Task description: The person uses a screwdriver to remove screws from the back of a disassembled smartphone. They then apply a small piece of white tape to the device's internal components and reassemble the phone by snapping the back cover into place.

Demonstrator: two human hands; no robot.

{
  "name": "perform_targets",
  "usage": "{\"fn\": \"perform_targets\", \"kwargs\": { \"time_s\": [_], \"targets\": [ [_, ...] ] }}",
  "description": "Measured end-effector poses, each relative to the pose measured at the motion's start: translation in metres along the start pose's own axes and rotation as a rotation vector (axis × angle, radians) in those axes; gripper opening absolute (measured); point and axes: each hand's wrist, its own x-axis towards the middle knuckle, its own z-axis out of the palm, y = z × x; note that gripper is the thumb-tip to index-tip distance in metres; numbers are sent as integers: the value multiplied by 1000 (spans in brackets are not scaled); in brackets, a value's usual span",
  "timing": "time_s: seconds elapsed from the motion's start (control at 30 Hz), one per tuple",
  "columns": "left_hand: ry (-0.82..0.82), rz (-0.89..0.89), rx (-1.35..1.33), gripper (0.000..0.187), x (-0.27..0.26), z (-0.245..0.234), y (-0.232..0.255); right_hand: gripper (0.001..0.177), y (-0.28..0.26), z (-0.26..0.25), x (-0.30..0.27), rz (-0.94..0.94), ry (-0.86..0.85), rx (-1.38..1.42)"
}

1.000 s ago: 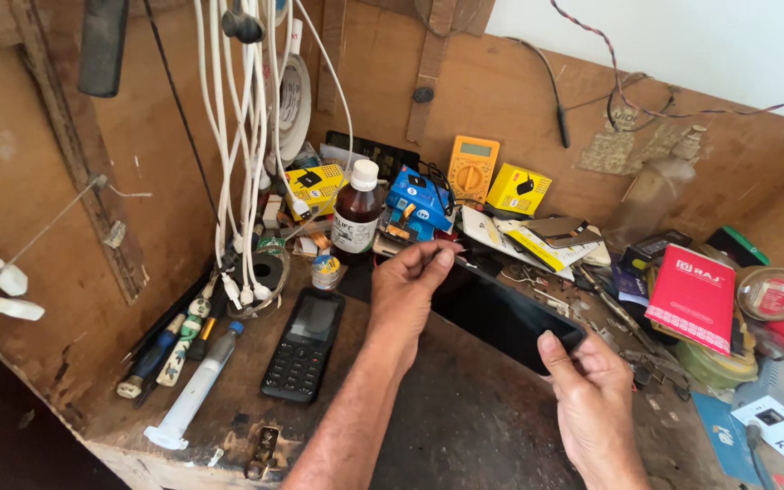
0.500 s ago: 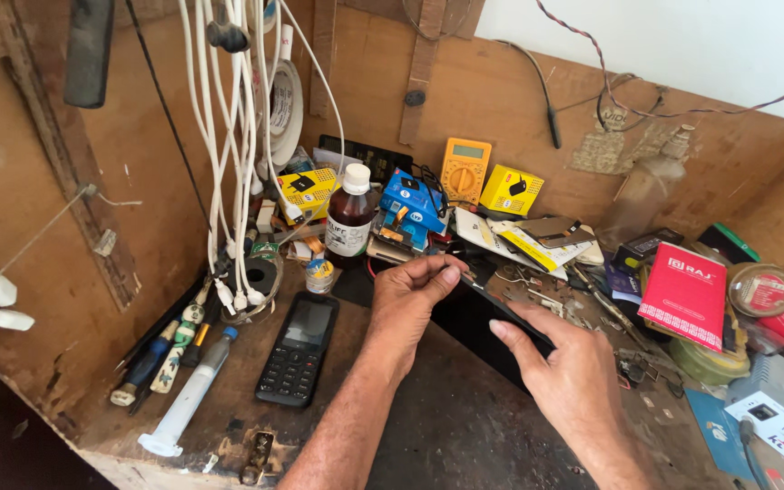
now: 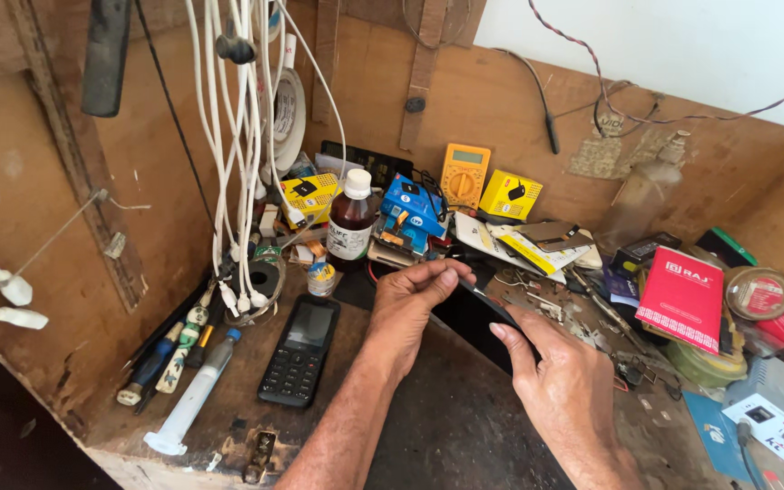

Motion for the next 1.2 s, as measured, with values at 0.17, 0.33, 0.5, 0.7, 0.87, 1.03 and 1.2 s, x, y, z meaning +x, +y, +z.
{"fn": "perform_targets", "kwargs": {
  "time_s": [0.17, 0.33, 0.5, 0.7, 0.87, 1.03, 1.2],
  "targets": [
    [17, 19, 13, 15, 5, -3, -6, 25, 0, 3, 0, -15, 21, 11],
    [47, -6, -44, 21, -1, 6, 8, 30, 11, 11, 2, 285, -75, 62],
    [86, -120, -81, 32, -6, 13, 15, 27, 35, 21, 8, 289, 35, 562],
    [104, -136, -300, 29, -3, 12, 13, 29, 42, 31, 9, 269, -9, 623],
    [166, -103, -313, 25, -4, 7, 14, 33, 40, 42, 6, 246, 8, 685],
    [269, -112, -270, 23, -4, 6, 15, 32, 33, 42, 7, 272, -12, 628],
    [250, -4, -259, 23, -7, 11, 25, 39, 5, 16, 26, 102, 13, 600]
  ]
}}
